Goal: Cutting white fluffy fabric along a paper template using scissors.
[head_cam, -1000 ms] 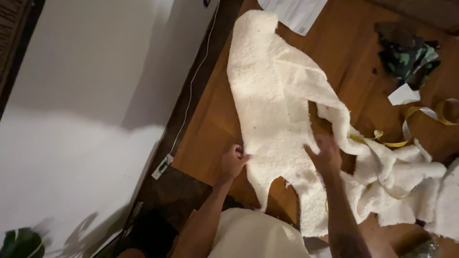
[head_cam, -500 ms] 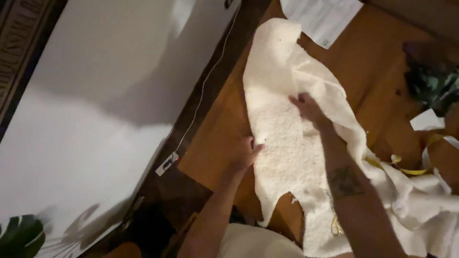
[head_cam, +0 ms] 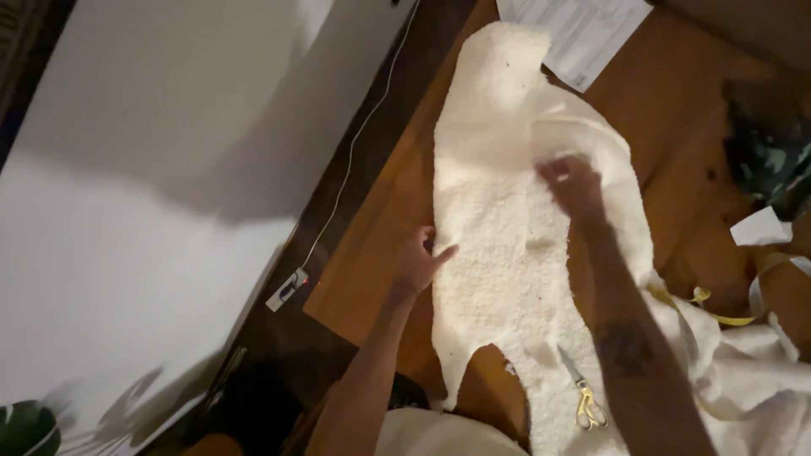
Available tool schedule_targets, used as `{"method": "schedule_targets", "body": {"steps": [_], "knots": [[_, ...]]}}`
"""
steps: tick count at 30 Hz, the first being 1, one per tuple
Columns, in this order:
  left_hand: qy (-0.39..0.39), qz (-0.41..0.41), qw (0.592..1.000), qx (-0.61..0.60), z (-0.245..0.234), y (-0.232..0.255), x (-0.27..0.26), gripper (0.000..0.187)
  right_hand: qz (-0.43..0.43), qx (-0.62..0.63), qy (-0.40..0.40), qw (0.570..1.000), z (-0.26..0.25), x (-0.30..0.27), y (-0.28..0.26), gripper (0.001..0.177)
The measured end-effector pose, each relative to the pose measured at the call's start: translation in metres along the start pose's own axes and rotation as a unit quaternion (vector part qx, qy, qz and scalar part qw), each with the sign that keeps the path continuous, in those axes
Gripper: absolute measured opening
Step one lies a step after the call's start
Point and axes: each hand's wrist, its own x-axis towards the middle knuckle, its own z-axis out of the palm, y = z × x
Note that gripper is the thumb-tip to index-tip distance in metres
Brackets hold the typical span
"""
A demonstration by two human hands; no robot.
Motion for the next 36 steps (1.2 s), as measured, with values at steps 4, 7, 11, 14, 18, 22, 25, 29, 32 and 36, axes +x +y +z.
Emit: {"method": "schedule_targets", "body": {"steps": [4,7,11,14,18,22,25,29,32,36], "knots": [[0.005,-0.122,0.991,-0.049,0.01,0.002,0.023,0.057,0.257,0.044,-0.184,0.948,0.003,-0.027,-0.047,0.047],[-0.017,-0.066,0.997,-0.042,0.012,-0.002,0.037,0.048,0.155,-0.079,-0.188,0.967,0.019,-0.039,-0.036,0.053],[0.052,0.016,0.994,0.099,0.001,0.028,0.031,0.056,0.169,-0.074,-0.091,0.979,0.021,-0.062,-0.038,0.057],[0.043,0.127,0.969,0.206,0.005,0.049,0.017,0.068,0.108,-0.096,-0.031,0.989,0.009,-0.098,-0.058,0.068],[-0.119,0.284,0.851,0.426,0.017,0.054,-0.008,0.095,0.028,-0.173,-0.027,0.984,0.005,-0.138,-0.069,0.079],[-0.202,0.287,0.875,0.333,0.012,0.039,0.005,0.115,0.077,-0.235,-0.1,0.964,0.005,-0.173,-0.062,0.09],[-0.167,0.337,0.872,0.313,0.01,0.039,0.005,0.114,0.004,-0.222,-0.034,0.975,0.016,-0.201,-0.065,0.101],[-0.17,0.307,0.866,0.357,0.013,0.041,0.028,0.111,-0.04,-0.25,-0.058,0.966,0.045,-0.223,-0.081,0.103],[-0.189,0.276,0.87,0.363,0.009,0.058,0.028,0.106,-0.049,-0.263,-0.062,0.962,0.054,-0.238,-0.087,0.102],[-0.088,0.358,0.862,0.348,0.022,0.066,0.015,0.09,-0.015,-0.24,-0.06,0.969,0.042,-0.233,-0.101,0.105]]}}
